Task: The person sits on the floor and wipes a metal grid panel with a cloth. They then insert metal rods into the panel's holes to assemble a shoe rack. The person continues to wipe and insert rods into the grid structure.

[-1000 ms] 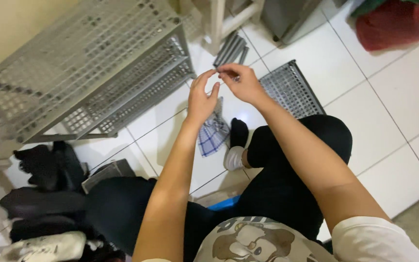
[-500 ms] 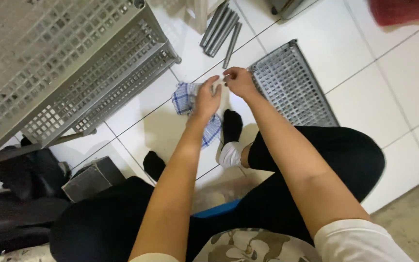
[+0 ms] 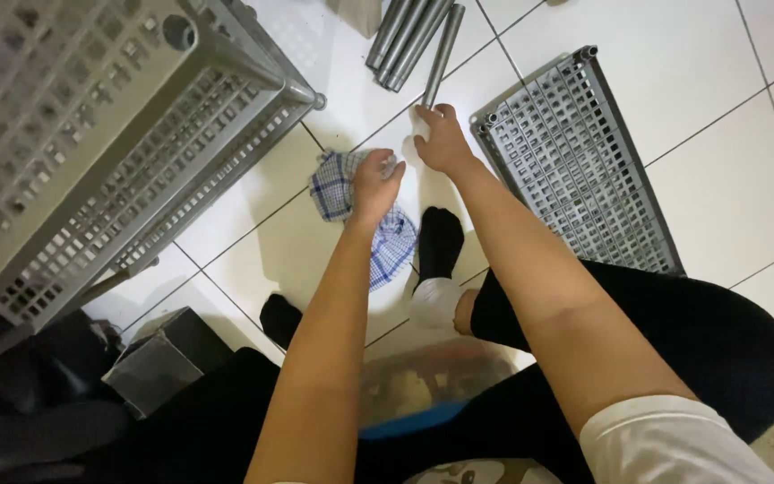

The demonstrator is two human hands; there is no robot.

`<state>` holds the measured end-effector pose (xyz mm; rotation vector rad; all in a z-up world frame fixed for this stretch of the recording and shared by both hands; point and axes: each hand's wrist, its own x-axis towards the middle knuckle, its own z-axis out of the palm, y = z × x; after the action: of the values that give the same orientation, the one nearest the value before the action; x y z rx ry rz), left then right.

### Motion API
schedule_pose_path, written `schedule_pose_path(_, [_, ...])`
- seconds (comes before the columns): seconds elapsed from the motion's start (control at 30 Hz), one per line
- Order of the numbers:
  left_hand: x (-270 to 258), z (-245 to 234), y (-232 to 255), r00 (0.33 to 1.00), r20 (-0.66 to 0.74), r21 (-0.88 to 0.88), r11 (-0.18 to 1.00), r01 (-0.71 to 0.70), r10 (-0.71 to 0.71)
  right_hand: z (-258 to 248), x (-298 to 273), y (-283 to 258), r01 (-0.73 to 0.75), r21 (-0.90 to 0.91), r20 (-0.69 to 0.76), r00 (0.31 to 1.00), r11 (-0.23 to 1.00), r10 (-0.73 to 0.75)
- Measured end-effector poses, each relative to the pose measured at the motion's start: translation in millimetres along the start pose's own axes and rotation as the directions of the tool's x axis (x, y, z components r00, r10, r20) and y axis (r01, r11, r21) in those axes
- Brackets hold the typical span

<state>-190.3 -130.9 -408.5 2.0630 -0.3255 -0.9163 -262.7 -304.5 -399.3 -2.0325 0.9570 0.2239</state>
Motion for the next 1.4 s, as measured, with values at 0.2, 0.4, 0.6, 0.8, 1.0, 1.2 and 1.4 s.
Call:
schedule_pose_path(0.2, [14.5, -24.6, 3.0, 0.956, -0.218, -0.203, 0.948, -0.244, 0.199, 3.3, -11.9, -21.6, 0.01, 0.022, -0.127, 0.992, 1.0, -0.007])
schedule_pose_path(0.4, [45.9, -19.0, -6.4, 0.982, -0.094, -0.07, 0.983, -0.169, 0.162, 14.7, -38.5, -34.1, 0.184, 0.14, -0.303, 0.943, 0.973, -0.135])
schedule_pose_path(0.6, [2.2, -21.2, 41.8, 0.981, 0.104, -0.124, 0.98, -0.153, 0.166, 39.8, -96.5, -68.0, 0.301, 0.288, -0.333, 0.921, 0.909, -0.2])
schedule_pose_path(0.8, [2.1, -55.8, 14.3, 0.989, -0.101, 0.036, 0.994, -0.104, 0.107, 50.0, -116.9, -85.6, 0.171, 0.299, -0.163, 0.978, 0.939, -0.127])
schedule_pose_path(1.0, [-43.4, -101.3, 4.0, 0.999, -0.047, -0.205, 0.979, -0.015, 0.005, 120.6, -99.0, -52.8, -0.086, 0.173, 0.096, 0.993, 0.981, 0.07])
schedule_pose_path(1.2, [-69.8, -148.3, 7.2, 0.935, -0.315, 0.034, 0.986, -0.162, 0.164, 68.9, -95.4, -85.0, -0.024, 0.591, -0.267, 0.937, 0.806, 0.224])
schedule_pose_path(1.4, [-140.9, -167.5, 131.9, 0.918, -0.208, 0.004, 0.939, -0.345, 0.338, -18.6, -150.5, -189.9, 0.534, 0.318, -0.51, 0.793, 0.783, -0.334])
